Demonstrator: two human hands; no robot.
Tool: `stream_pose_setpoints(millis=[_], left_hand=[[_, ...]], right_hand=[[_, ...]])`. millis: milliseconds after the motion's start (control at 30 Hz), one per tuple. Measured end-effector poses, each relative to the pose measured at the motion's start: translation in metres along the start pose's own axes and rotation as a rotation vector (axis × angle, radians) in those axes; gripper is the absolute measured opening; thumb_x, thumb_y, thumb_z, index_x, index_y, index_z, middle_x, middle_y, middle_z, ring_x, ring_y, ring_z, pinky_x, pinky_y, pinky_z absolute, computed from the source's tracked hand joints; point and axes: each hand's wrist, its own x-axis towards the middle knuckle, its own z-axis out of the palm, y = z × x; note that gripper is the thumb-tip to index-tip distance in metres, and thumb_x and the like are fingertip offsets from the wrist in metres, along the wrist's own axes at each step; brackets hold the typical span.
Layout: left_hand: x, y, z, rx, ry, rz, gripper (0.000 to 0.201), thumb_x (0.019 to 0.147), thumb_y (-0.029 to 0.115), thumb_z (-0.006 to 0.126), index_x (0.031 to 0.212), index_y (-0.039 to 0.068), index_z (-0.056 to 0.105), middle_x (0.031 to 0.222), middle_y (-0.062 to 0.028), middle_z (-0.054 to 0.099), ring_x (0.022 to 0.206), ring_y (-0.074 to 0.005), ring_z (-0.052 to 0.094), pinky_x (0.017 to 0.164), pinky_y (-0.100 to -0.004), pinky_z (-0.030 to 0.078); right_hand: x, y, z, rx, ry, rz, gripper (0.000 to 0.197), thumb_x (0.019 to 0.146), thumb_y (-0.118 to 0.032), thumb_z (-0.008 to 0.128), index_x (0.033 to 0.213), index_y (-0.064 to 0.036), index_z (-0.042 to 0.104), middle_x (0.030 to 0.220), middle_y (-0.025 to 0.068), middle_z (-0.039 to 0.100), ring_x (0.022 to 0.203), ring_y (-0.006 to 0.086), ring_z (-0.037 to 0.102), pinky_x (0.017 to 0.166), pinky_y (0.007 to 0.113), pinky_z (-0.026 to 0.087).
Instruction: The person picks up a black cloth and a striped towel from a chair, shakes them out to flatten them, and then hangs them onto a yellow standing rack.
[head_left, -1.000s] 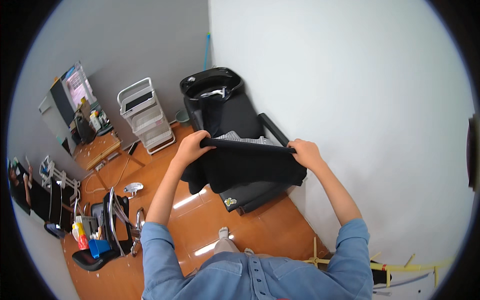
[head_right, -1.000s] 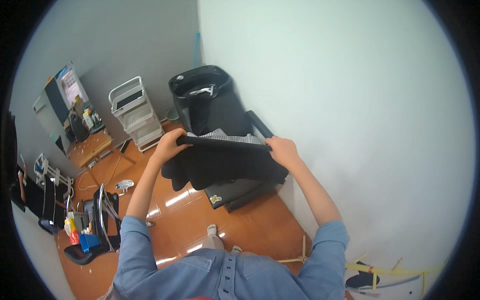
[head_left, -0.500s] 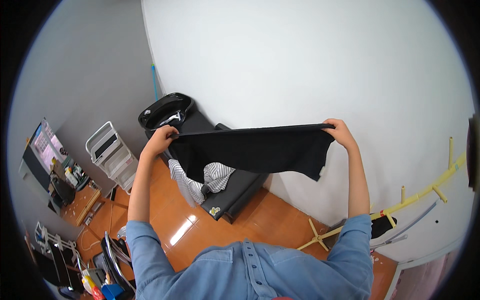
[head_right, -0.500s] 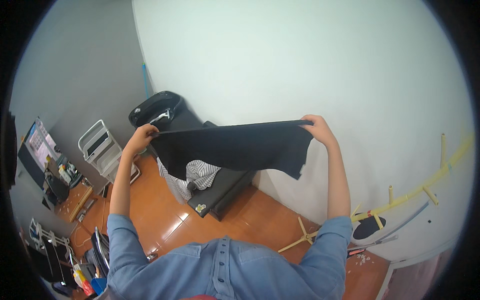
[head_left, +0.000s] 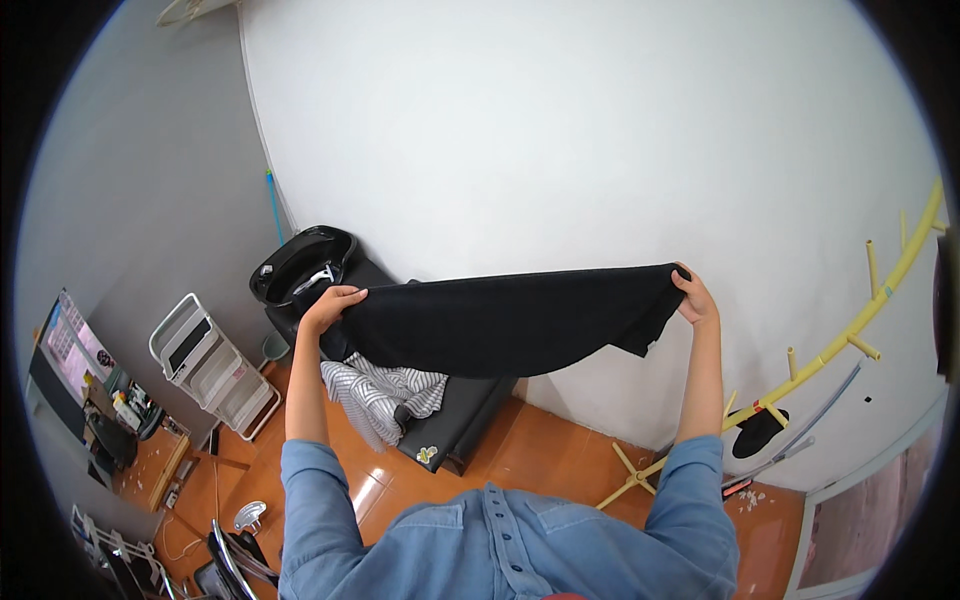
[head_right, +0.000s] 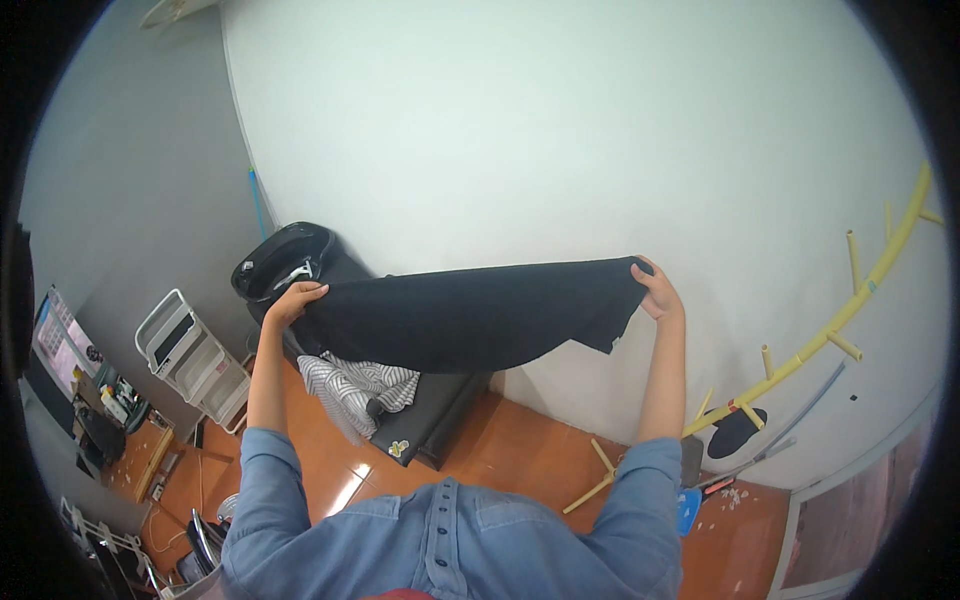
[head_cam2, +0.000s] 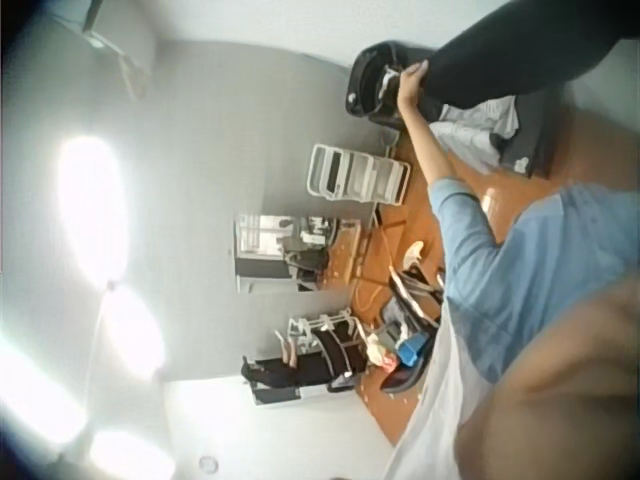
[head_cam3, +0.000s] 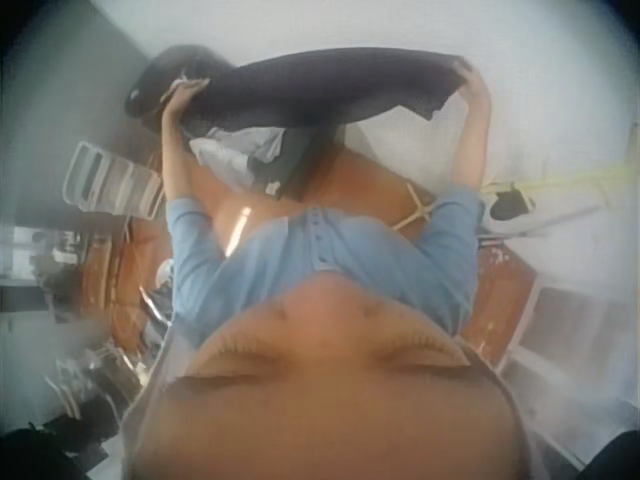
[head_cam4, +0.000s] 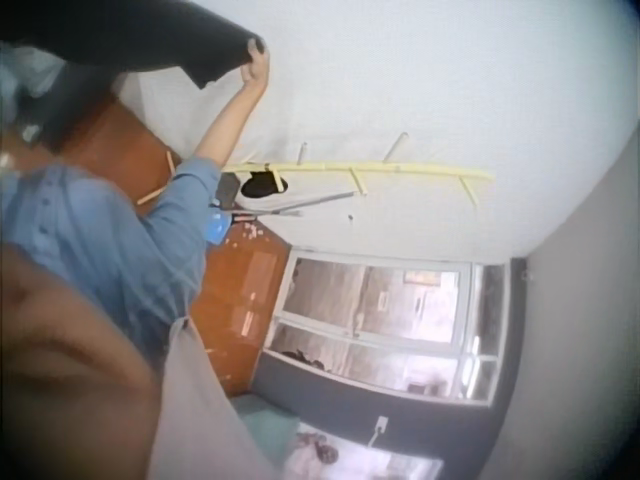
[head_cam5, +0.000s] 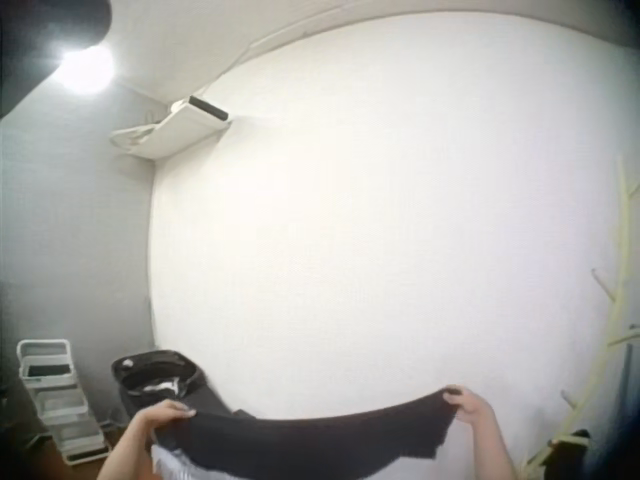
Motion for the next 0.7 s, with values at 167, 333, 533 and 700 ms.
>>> stream_pose_setpoints(millis=[167,333,533,700], left_hand=[[0.023,-0.073,0.006,-0.693,-0.165,0.265,0.021,0.085,0.024,0.061,0.090,0.003,0.063,0.088,-0.0047,0.065,0.081,-0.0144,0.061,0.074,-0.0288,0.049],[0.038,-0.086,0.069,-1.294,-0.080,-0.088,0.026,0.086,0.023,0.058,0.097,-0.001,0.061,0.095,-0.0123,0.065,0.089,-0.0238,0.062,0.082,-0.0357,0.050],[0.041,-0.062,0.151,-1.515,-0.032,-0.227,0.031,0.093,0.022,0.044,0.107,-0.004,0.054,0.107,-0.0164,0.060,0.101,-0.0294,0.057,0.092,-0.0409,0.044],[0.024,-0.025,0.202,-1.568,-0.045,-0.086,0.032,0.094,0.024,0.042,0.108,-0.003,0.053,0.109,-0.0141,0.059,0.106,-0.0286,0.054,0.095,-0.0421,0.040]], right_hand=[[0.003,0.036,0.007,0.330,0.117,0.108,0.029,0.087,-0.022,0.057,0.100,0.0030,0.057,0.101,0.0131,0.062,0.094,0.0224,0.061,0.082,0.034,0.050],[0.003,0.096,0.032,0.475,0.270,0.153,0.027,0.086,-0.016,0.057,0.104,0.0042,0.056,0.102,0.0143,0.062,0.094,0.0257,0.060,0.084,0.038,0.048],[0.007,0.156,0.107,0.715,0.315,0.184,0.029,0.084,-0.001,0.051,0.111,0.0095,0.049,0.109,0.0201,0.056,0.100,0.0315,0.056,0.088,0.042,0.046],[0.015,0.173,0.188,0.790,0.332,0.207,0.029,0.081,0.005,0.049,0.110,0.0071,0.051,0.108,0.0180,0.057,0.100,0.0294,0.057,0.089,0.039,0.048]])
